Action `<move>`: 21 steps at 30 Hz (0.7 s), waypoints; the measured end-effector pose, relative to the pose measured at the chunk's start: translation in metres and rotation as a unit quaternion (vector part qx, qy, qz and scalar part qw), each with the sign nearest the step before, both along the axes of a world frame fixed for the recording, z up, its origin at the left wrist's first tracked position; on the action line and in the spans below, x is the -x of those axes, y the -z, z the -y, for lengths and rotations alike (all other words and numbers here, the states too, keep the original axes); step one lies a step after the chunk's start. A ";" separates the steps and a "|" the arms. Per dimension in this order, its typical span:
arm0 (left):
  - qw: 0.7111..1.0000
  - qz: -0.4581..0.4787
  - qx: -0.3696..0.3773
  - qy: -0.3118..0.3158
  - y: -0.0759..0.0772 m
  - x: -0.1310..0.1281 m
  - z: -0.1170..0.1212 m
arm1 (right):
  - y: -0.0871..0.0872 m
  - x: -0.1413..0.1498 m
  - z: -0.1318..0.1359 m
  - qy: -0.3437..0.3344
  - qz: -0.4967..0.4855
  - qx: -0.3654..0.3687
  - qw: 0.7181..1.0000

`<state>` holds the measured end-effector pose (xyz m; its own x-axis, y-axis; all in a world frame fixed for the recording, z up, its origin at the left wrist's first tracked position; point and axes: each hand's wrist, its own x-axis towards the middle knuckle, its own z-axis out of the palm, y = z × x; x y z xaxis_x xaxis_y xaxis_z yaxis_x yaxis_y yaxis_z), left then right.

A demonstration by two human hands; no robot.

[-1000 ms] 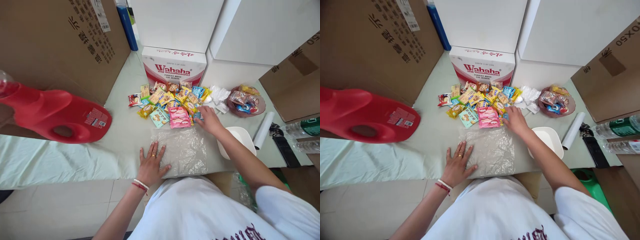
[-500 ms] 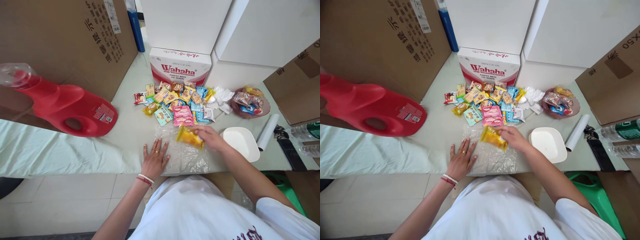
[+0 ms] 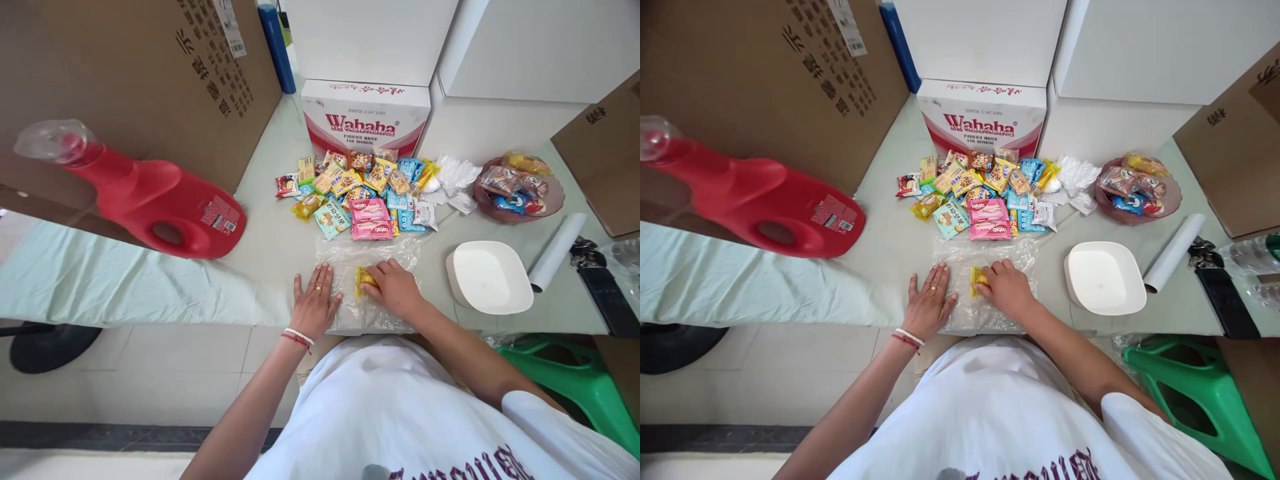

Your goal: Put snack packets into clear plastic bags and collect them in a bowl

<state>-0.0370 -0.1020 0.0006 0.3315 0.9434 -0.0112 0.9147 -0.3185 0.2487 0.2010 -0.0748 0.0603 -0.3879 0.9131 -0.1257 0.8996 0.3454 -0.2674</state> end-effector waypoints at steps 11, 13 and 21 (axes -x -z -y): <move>0.999 0.032 -0.024 -0.019 0.002 0.007 0.002 | 0.002 0.018 -0.008 0.059 -0.019 0.022 0.998; 0.997 0.059 -0.055 -0.003 0.000 0.017 0.006 | 0.003 0.000 0.003 0.047 -0.085 -0.017 0.995; 0.965 0.120 0.031 0.231 -0.007 0.060 0.022 | 0.025 -0.079 0.080 -0.131 -0.156 -0.017 0.979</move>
